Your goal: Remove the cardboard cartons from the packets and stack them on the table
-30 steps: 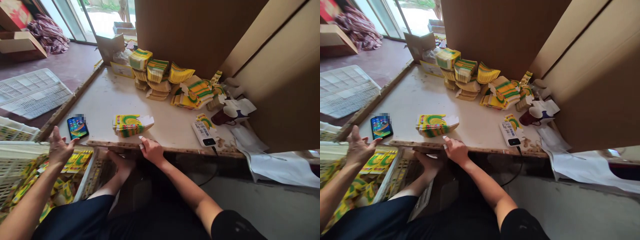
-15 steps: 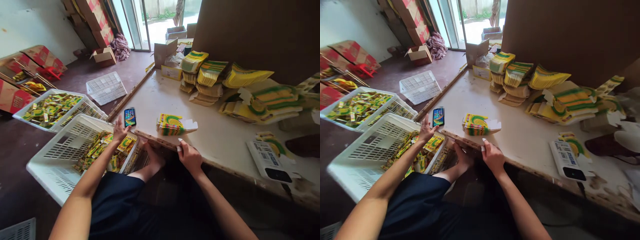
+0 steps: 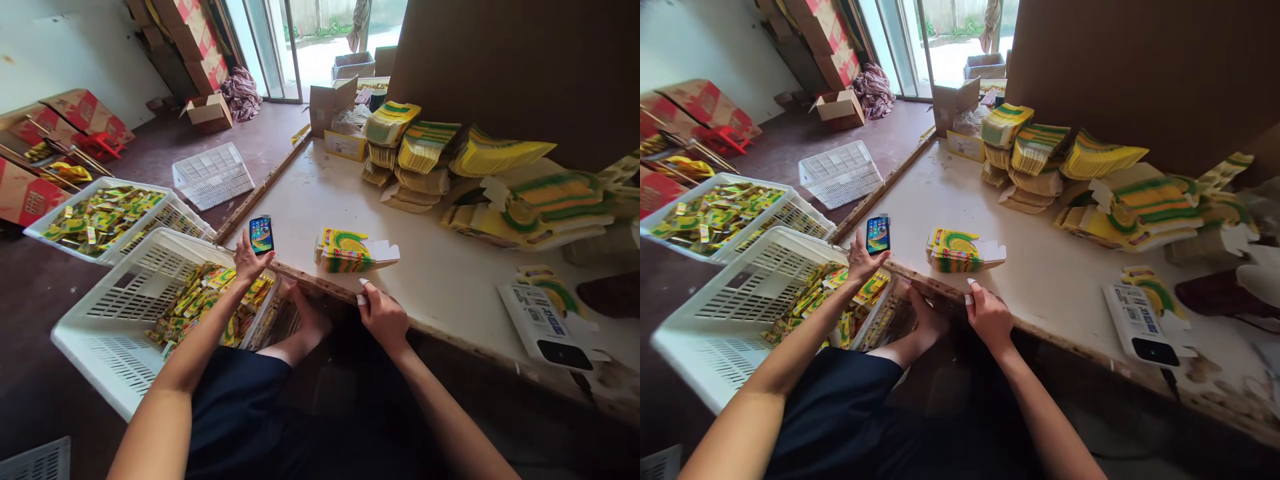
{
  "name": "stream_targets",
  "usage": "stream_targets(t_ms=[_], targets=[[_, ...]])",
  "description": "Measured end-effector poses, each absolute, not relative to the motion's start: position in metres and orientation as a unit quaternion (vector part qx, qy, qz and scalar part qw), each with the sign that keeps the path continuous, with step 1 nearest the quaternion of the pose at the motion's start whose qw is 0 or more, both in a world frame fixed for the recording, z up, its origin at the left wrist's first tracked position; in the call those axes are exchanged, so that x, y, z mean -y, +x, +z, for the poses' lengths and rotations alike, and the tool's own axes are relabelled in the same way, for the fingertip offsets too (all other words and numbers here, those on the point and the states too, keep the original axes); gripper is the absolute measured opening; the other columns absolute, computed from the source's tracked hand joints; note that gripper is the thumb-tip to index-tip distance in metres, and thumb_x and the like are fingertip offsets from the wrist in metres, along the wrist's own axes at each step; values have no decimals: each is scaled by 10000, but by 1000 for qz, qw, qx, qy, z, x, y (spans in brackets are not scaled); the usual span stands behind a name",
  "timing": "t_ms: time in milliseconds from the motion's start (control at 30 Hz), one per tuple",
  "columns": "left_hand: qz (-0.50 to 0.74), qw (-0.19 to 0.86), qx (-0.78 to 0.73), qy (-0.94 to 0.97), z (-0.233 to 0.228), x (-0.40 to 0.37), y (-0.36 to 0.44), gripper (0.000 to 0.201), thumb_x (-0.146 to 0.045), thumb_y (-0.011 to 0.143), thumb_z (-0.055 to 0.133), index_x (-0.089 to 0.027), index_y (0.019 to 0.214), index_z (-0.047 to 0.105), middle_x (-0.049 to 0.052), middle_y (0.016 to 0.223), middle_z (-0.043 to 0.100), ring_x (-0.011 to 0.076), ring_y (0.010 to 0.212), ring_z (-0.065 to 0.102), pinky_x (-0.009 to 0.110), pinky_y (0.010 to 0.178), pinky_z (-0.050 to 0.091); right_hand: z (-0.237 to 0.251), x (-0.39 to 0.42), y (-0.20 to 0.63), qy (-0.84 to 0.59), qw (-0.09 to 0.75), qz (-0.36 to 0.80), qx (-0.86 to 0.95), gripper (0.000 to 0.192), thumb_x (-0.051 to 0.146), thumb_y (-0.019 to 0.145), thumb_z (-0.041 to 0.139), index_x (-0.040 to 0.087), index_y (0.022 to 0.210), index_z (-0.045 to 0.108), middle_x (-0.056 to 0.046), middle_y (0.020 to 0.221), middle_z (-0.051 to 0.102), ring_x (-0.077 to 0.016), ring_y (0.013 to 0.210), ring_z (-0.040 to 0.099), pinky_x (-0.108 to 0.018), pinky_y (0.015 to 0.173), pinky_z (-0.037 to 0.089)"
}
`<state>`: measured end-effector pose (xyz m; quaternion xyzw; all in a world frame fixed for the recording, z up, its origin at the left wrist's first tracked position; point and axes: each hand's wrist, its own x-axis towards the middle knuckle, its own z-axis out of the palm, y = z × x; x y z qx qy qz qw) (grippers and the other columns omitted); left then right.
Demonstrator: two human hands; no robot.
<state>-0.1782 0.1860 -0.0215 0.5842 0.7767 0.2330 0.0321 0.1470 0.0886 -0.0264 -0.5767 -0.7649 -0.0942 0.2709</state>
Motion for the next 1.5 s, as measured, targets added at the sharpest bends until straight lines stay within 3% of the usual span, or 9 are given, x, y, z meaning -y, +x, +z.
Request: stream_targets(t_ms=[500,833,1167,1500], targets=[[270,19,-765,584,-27,-196,-179,1184,-536,652,708,-85,1515,33,223,1380,486,391,1230,471,523,1022,355,-24,-88,147,-567,281,-108,767,284,246,941,419,157,1050,666,-38,668,692,-138,558,585,-234,541,339],[256,36,-765,590,-30,-196,-181,1154,-526,674,707,-151,1531,32,165,1404,518,370,1212,493,506,1030,349,-26,-88,147,-568,280,-98,768,288,247,942,424,157,1069,666,-45,686,697,-142,564,582,-236,538,337],[253,47,-776,575,-23,-195,-176,1148,-509,664,708,-156,1533,46,161,1480,432,401,1235,473,530,1029,350,-21,-88,146,-560,290,-120,766,299,246,963,395,148,1033,669,-29,654,698,-138,540,589,-241,530,331],[299,42,-766,567,-28,-199,-188,1119,-409,662,714,-185,1527,40,181,1497,398,366,1287,476,504,1068,347,-21,-88,146,-555,299,-124,766,282,237,958,403,148,1035,660,-30,656,702,-141,536,593,-246,529,341]])
